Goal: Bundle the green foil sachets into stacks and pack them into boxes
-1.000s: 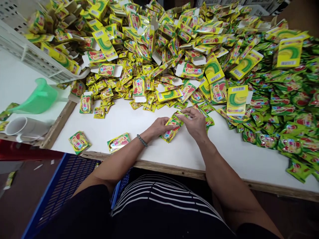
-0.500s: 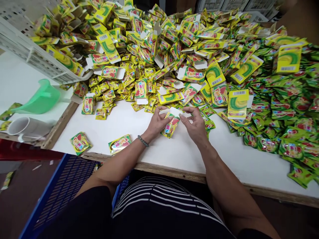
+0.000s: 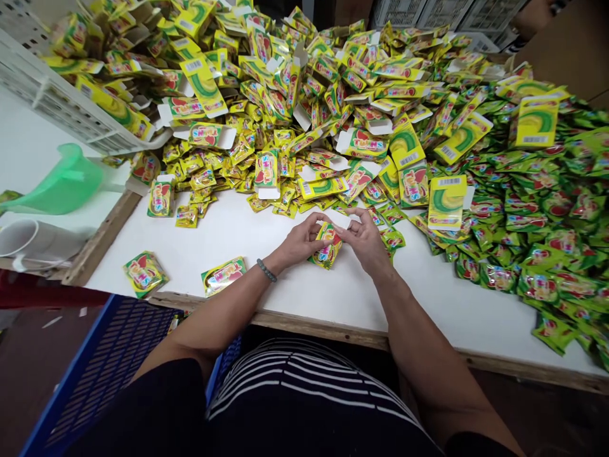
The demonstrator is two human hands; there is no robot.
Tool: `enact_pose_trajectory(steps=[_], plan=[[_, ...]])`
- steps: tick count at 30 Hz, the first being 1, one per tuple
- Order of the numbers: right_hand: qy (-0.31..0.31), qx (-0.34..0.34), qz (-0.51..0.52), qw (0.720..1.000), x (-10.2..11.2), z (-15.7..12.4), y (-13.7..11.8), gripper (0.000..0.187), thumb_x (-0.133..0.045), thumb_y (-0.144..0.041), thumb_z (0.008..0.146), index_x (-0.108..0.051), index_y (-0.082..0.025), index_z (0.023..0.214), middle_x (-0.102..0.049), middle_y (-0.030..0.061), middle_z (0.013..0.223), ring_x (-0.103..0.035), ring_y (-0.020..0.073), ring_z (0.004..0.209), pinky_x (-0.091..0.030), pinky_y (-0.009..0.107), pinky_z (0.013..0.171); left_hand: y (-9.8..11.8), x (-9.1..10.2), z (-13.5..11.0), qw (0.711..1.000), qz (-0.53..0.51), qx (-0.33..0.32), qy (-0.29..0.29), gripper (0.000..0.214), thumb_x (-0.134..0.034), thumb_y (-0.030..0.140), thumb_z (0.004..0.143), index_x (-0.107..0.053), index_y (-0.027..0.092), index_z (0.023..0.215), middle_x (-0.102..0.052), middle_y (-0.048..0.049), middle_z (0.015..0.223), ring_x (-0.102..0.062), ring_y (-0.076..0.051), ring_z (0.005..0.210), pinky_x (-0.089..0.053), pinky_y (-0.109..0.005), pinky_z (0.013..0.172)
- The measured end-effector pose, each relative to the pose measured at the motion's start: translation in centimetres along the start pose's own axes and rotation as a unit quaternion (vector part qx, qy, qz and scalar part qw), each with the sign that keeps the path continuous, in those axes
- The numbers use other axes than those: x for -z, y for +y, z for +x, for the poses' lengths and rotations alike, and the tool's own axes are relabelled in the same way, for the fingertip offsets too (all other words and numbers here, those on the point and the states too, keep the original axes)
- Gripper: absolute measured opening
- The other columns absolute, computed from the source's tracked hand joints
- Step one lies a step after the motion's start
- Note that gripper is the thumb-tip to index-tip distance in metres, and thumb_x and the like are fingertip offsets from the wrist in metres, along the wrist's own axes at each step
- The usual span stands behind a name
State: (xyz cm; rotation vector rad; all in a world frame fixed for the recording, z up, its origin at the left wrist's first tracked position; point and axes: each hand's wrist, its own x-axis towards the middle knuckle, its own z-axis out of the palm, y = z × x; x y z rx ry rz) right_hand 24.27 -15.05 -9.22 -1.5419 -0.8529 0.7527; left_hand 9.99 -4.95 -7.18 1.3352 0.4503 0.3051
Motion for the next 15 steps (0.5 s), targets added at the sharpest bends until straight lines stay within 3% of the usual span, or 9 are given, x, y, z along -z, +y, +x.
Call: enact_pose_trajectory(steps=[2, 7, 10, 15], plan=[[0.004, 0.005, -0.002, 1.000, 0.0, 0.0, -0.3, 0.045, -0.070, -0.049, 0.074, -0.063, -0.023, 0.109, -0.072, 0.0015, 0.084, -0.066, 0.0189, 0.077, -0.056, 0.036, 0.073, -0.1, 0.0, 0.1, 0.999, -0.027, 0.002, 0.027, 0.061, -0.083, 0.039, 0.063, -0.044, 0.021, 0.106, -0.063, 0.0045, 0.075, -0.061, -0.011, 0.064, -0.046, -0.023, 0.064], [0.027, 0.048, -0.022, 0.998, -0.2, -0.4, -1.2, 0.027, -0.065, -0.048, 0.081, -0.074, -0.023, 0.084, -0.074, 0.0032, 0.090, -0.066, 0.0215, 0.090, -0.052, 0.039, 0.086, 0.0, -0.2, 0.1, 0.989, -0.055, -0.008, 0.134, 0.066, -0.085, 0.042, 0.058, -0.043, 0.022, 0.105, -0.063, 0.0070, 0.067, -0.059, -0.010, 0.055, -0.044, -0.021, 0.057], [0.008, 0.013, 0.027, 1.000, -0.5, -0.4, -1.3, 0.024, -0.071, -0.047, 0.075, -0.073, -0.023, 0.077, -0.071, 0.0010, 0.077, -0.066, 0.0200, 0.076, -0.053, 0.039, 0.079, 0.2, -0.4, 0.1, 0.988, -0.021, -0.013, 0.149, 0.060, -0.085, 0.041, 0.059, -0.048, 0.020, 0.103, -0.059, 0.0088, 0.059, -0.053, -0.007, 0.050, -0.040, -0.019, 0.053], [0.037, -0.062, 0.097, 0.993, -0.2, -0.2, -1.1, 0.023, -0.080, -0.043, 0.064, -0.073, -0.024, 0.074, -0.070, 0.0000, 0.070, -0.062, 0.0177, 0.066, -0.051, 0.036, 0.070, 0.3, -0.7, 0.2, 0.991, -0.005, 0.000, 0.133, 0.058, -0.085, 0.043, 0.058, -0.056, 0.016, 0.100, -0.064, 0.0048, 0.064, -0.056, -0.008, 0.053, -0.042, -0.021, 0.055]])
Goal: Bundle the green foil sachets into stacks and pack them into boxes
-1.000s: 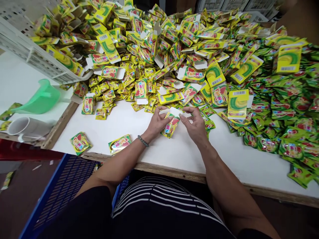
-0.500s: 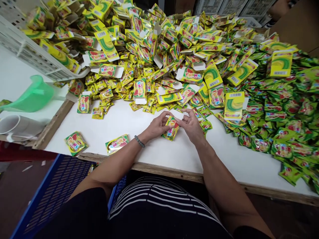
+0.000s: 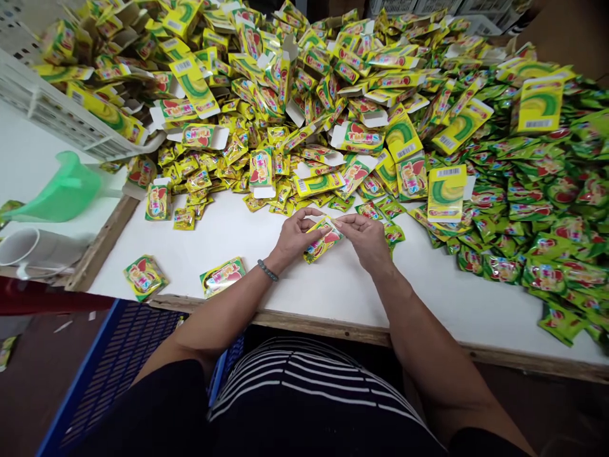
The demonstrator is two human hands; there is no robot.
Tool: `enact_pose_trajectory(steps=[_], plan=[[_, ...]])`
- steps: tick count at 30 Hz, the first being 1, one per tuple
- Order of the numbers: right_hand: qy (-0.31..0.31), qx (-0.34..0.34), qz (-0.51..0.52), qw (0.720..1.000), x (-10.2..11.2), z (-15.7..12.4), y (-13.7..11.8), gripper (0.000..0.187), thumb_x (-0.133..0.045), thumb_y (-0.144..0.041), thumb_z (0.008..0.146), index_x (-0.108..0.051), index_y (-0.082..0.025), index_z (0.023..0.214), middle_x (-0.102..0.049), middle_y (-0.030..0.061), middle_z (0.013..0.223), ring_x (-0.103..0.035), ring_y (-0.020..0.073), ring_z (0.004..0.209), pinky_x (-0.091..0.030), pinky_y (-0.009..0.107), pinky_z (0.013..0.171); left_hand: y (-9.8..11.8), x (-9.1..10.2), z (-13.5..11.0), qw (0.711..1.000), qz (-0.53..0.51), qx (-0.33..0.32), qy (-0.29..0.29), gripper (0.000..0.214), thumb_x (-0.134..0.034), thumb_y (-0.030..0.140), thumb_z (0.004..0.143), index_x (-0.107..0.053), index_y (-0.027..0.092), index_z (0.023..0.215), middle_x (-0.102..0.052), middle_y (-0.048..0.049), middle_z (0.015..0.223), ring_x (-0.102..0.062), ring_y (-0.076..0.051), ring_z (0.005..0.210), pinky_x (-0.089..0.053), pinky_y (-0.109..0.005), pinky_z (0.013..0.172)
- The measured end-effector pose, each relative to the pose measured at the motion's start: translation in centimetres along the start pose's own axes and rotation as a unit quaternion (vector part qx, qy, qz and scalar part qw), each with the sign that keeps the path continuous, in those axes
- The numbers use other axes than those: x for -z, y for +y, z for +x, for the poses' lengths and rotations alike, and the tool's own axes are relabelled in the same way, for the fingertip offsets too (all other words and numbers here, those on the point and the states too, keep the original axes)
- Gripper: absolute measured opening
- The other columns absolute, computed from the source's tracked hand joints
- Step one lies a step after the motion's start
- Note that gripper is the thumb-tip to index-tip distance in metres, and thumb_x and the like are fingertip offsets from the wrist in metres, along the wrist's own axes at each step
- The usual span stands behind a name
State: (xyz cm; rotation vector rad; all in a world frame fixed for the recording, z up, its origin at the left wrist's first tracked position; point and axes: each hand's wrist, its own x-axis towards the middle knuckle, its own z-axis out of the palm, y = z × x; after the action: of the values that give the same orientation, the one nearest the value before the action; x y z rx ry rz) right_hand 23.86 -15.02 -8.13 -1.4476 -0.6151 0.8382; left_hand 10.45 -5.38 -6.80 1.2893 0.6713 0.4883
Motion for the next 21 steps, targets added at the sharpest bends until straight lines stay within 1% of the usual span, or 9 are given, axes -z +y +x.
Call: enact_pose_trajectory(steps=[2, 4, 7, 10, 13, 15, 17, 19, 21], plan=[[-0.006, -0.023, 0.012, 1.000, 0.4, 0.2, 0.0, 0.023, -0.080, -0.043, 0.064, -0.073, -0.024, 0.073, -0.070, -0.0002, 0.069, -0.060, 0.0163, 0.063, -0.050, 0.034, 0.066, 0.0, 0.0, 0.1, 1.000, -0.001, 0.001, -0.017, 0.057, -0.085, 0.043, 0.058, -0.058, 0.015, 0.100, -0.066, 0.0027, 0.067, -0.059, -0.009, 0.056, -0.044, -0.022, 0.057], [-0.010, -0.036, 0.002, 0.999, 0.8, 0.4, 0.0, 0.024, -0.080, -0.043, 0.063, -0.073, -0.023, 0.073, -0.070, -0.0003, 0.067, -0.056, 0.0146, 0.059, -0.047, 0.032, 0.061, 0.1, 0.1, 0.1, 0.999, -0.002, -0.001, -0.034, 0.056, -0.086, 0.043, 0.058, -0.061, 0.014, 0.099, -0.067, 0.0017, 0.068, -0.059, -0.010, 0.057, -0.045, -0.022, 0.057], [0.016, -0.034, -0.009, 0.999, 0.9, 0.4, 0.0, 0.026, -0.079, -0.044, 0.063, -0.074, -0.021, 0.073, -0.069, 0.0003, 0.067, -0.052, 0.0126, 0.056, -0.042, 0.029, 0.056, 0.0, 0.3, 0.1, 0.999, -0.006, -0.009, -0.048, 0.055, -0.086, 0.043, 0.058, -0.064, 0.013, 0.099, -0.065, 0.0021, 0.065, -0.057, -0.009, 0.055, -0.043, -0.022, 0.055], [0.034, -0.030, 0.000, 0.999, 0.5, 0.2, 0.0, 0.026, -0.078, -0.045, 0.062, -0.073, -0.021, 0.069, -0.068, 0.0004, 0.064, -0.051, 0.0118, 0.054, -0.041, 0.028, 0.054, 0.0, 0.4, 0.1, 0.999, -0.001, -0.024, -0.042, 0.054, -0.085, 0.042, 0.060, -0.066, 0.012, 0.101, -0.063, 0.0034, 0.062, -0.053, -0.007, 0.052, -0.040, -0.020, 0.053], [0.021, -0.023, 0.000, 0.999, 0.3, 0.0, 0.0, 0.025, -0.079, -0.046, 0.063, -0.072, -0.022, 0.069, -0.068, 0.0010, 0.064, -0.054, 0.0138, 0.057, -0.045, 0.030, 0.057, -0.2, 0.3, 0.0, 0.999, 0.008, -0.041, -0.024, 0.054, -0.084, 0.044, 0.061, -0.068, 0.011, 0.100, -0.060, 0.0041, 0.060, -0.048, -0.006, 0.051, -0.036, -0.019, 0.050], [-0.002, -0.027, 0.013, 1.000, 0.4, -0.2, 0.1, 0.025, -0.079, -0.045, 0.064, -0.073, -0.022, 0.070, -0.069, 0.0007, 0.066, -0.055, 0.0145, 0.060, -0.048, 0.032, 0.061, -0.4, 0.3, 0.1, 0.999, 0.003, -0.045, -0.018, 0.052, -0.083, 0.046, 0.063, -0.070, 0.011, 0.099, -0.058, 0.0045, 0.057, -0.046, -0.005, 0.050, -0.035, -0.020, 0.050], [-0.019, -0.028, 0.026, 0.999, 0.5, -0.3, 0.1, 0.023, -0.078, -0.043, 0.067, -0.072, -0.021, 0.071, -0.066, -0.0007, 0.064, -0.055, 0.0138, 0.059, -0.047, 0.032, 0.064, -0.6, 0.2, 0.2, 0.999, -0.015, -0.042, -0.015, 0.051, -0.082, 0.048, 0.064, -0.071, 0.011, 0.098, -0.057, 0.0042, 0.056, -0.046, -0.006, 0.050, -0.035, -0.020, 0.050], [-0.011, 0.001, -0.005, 1.000, 0.3, -0.7, -0.1, 0.024, -0.074, -0.043, 0.073, -0.072, -0.020, 0.071, -0.063, -0.0016, 0.062, -0.054, 0.0135, 0.060, -0.045, 0.032, 0.066, -0.8, 0.2, 0.3, 0.998, -0.045, -0.034, -0.008, 0.050, -0.082, 0.049, 0.064, -0.072, 0.012, 0.096, -0.058, 0.0029, 0.058, -0.049, -0.007, 0.052, -0.037, -0.021, 0.053], [0.015, 0.075, -0.079, 0.994, -0.2, -1.3, -0.4, 0.024, -0.067, -0.043, 0.080, -0.073, -0.020, 0.075, -0.066, 0.0001, 0.068, -0.057, 0.0156, 0.067, -0.045, 0.032, 0.068, -0.8, 0.2, 0.4, 0.997, -0.073, -0.027, 0.001, 0.048, -0.082, 0.048, 0.065, -0.072, 0.013, 0.095, -0.061, 0.0011, 0.062, -0.053, -0.009, 0.057, -0.040, -0.022, 0.056]])
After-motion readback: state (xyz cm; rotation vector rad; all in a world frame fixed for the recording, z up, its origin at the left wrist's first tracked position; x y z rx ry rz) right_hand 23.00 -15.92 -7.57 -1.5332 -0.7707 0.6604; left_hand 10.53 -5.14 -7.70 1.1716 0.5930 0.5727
